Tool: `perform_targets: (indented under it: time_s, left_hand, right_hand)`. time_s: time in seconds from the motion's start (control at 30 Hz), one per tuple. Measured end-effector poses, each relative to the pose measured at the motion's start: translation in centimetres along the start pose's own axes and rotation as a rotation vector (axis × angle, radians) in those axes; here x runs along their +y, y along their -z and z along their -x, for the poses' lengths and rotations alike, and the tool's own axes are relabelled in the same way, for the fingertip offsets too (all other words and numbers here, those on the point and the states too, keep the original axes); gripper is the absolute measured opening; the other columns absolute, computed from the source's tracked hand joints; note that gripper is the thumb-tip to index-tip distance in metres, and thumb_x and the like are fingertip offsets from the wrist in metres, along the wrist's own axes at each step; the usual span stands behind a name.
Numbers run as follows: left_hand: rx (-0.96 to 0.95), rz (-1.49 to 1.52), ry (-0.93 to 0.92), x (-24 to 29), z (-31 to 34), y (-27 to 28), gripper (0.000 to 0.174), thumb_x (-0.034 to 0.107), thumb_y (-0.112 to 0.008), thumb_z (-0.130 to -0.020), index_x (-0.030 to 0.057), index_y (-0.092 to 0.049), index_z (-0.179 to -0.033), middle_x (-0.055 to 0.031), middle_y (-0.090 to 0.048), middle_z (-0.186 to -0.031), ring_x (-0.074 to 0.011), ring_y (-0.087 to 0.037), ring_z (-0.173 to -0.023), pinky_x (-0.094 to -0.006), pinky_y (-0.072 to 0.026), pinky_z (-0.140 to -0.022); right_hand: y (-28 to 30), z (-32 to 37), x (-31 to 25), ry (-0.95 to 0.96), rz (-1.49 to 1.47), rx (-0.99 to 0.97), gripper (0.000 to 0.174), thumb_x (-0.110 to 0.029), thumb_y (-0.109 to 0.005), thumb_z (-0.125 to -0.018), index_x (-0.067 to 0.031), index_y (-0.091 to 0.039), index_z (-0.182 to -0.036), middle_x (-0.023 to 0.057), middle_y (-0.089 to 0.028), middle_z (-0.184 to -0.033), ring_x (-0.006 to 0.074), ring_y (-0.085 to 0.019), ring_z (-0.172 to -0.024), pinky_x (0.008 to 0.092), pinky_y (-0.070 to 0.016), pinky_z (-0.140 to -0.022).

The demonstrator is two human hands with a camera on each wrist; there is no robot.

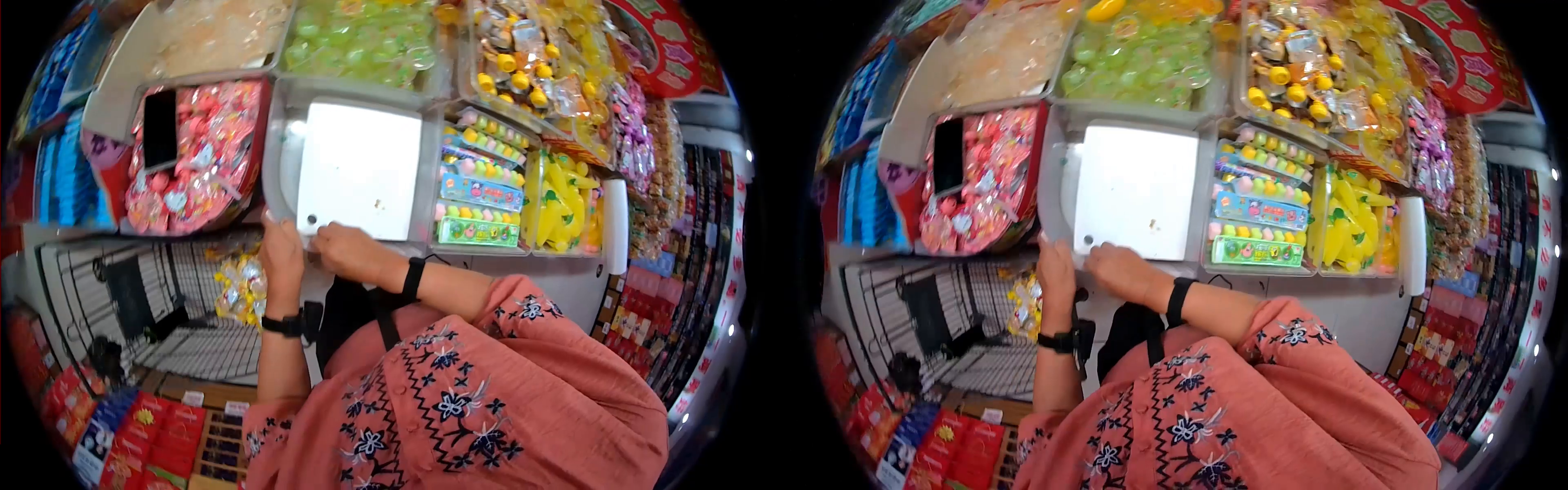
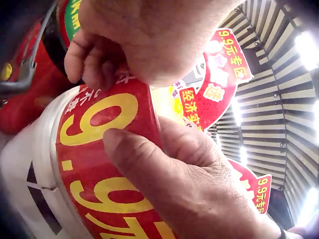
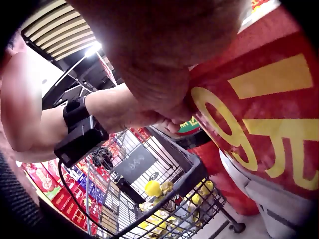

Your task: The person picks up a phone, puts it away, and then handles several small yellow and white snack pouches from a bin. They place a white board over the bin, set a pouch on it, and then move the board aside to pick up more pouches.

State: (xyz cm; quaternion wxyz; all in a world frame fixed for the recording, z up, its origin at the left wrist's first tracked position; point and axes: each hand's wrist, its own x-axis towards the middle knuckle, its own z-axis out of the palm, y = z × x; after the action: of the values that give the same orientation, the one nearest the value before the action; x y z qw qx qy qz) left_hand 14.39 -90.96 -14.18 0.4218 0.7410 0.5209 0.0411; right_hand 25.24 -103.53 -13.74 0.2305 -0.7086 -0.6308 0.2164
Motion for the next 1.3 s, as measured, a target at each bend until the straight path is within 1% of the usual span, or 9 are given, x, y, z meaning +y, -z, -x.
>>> perform_targets:
  time_s: [0.07,0.27,0.57,0.7,0.8,1.03,1.07,1.2,1.3]
  left_hand:
    - [-0.074,-0.078,0.113,0.0,-0.4,0.1,0.050,0.036,-0.041,-0.097,0.0031,-0.043,-0.134,-0.0353,-0.064,-0.110,-0.0531,-0.061,-0.101,-0.0553,-0.0481,-0.088]
    - [0.089,0.311,-0.032,-4.3,3.7,2.4,0.065,0.054,-0.049,-0.099,0.0014,-0.048,-0.137,-0.0327,-0.064,-0.116,-0.0489,-0.062,-0.107,-0.0492,-0.0487,-0.091]
    - [0.286,0.233,0.418,-25.8,10.9,7.3,0.041,0.034,-0.060,-0.094,-0.0005,-0.065,-0.116,-0.0253,-0.071,-0.101,-0.0407,-0.068,-0.097,-0.0436,-0.0523,-0.084]
    - [0.270,0.194,0.490,-28.7,10.9,8.7,0.038,0.031,-0.062,-0.093,-0.0011,-0.066,-0.113,-0.0233,-0.072,-0.099,-0.0383,-0.069,-0.096,-0.0432,-0.0532,-0.083]
    - [0.236,0.150,0.323,-28.6,9.1,7.4,0.038,0.031,-0.062,-0.092,0.0005,-0.066,-0.116,-0.0245,-0.071,-0.102,-0.0378,-0.069,-0.098,-0.0430,-0.0531,-0.085]
    - [0.011,-0.136,-0.259,-21.1,7.5,2.8,0.054,0.003,-0.057,-0.083,0.0139,-0.057,-0.136,-0.0216,-0.057,-0.129,-0.0423,-0.056,-0.116,-0.0495,-0.0470,-0.099]
    - [-0.015,-0.237,-0.290,-20.9,7.2,2.2,0.069,-0.001,-0.065,-0.077,0.0132,-0.049,-0.142,-0.0214,-0.054,-0.130,-0.0416,-0.054,-0.119,-0.0468,-0.0475,-0.099]
    - [-0.160,-0.231,-0.285,-18.4,6.8,3.0,0.077,0.001,-0.069,-0.076,0.0179,-0.044,-0.146,-0.0215,-0.049,-0.139,-0.0412,-0.053,-0.123,-0.0469,-0.0474,-0.101]
    - [-0.213,-0.224,-0.314,-18.5,6.2,3.0,0.078,0.003,-0.071,-0.076,0.0183,-0.043,-0.147,-0.0213,-0.049,-0.140,-0.0409,-0.052,-0.125,-0.0467,-0.0468,-0.103]
  right_hand:
    - [-0.7,0.2,0.1,-0.028,-0.003,-0.023,0.013,-0.013,-0.065,-0.080,-0.0034,-0.062,-0.087,0.0132,-0.061,-0.087,0.0342,-0.061,-0.085,0.0429,-0.0539,-0.072]
    - [2.9,-0.6,-3.0,0.125,-0.090,0.101,0.033,-0.013,-0.068,-0.084,0.0008,-0.060,-0.113,0.0212,-0.060,-0.105,0.0394,-0.059,-0.098,0.0452,-0.0502,-0.085]
    - [1.9,-3.7,-6.5,0.201,-0.112,0.148,0.040,-0.001,-0.064,-0.081,-0.0013,-0.058,-0.121,0.0187,-0.058,-0.118,0.0387,-0.055,-0.109,0.0436,-0.0468,-0.095]
    - [0.6,-4.2,-6.4,0.215,-0.043,0.166,0.038,0.001,-0.063,-0.079,-0.0020,-0.061,-0.117,0.0175,-0.058,-0.122,0.0379,-0.054,-0.113,0.0437,-0.0462,-0.098]
    - [0.0,-4.0,-6.4,0.223,0.010,0.170,0.036,0.003,-0.062,-0.078,-0.0023,-0.063,-0.114,0.0165,-0.059,-0.123,0.0364,-0.054,-0.113,0.0422,-0.0469,-0.097]
    - [-1.5,-3.7,-5.3,0.255,0.027,0.216,0.036,0.006,-0.062,-0.076,-0.0028,-0.062,-0.111,0.0146,-0.059,-0.124,0.0355,-0.054,-0.114,0.0421,-0.0464,-0.098]
    - [-1.3,-3.8,-5.2,0.260,0.040,0.224,0.036,0.004,-0.062,-0.075,-0.0030,-0.062,-0.110,0.0144,-0.058,-0.124,0.0362,-0.054,-0.114,0.0432,-0.0456,-0.100]
    - [0.0,-4.1,-5.8,0.162,-0.112,0.233,0.028,0.003,-0.058,-0.082,-0.0028,-0.063,-0.108,0.0129,-0.063,-0.114,0.0314,-0.058,-0.108,0.0391,-0.0478,-0.096]
    - [2.2,-3.8,-6.3,-0.257,-0.580,0.290,0.018,-0.002,-0.054,-0.093,-0.0023,-0.063,-0.108,0.0092,-0.066,-0.107,0.0221,-0.064,-0.099,0.0335,-0.0514,-0.088]
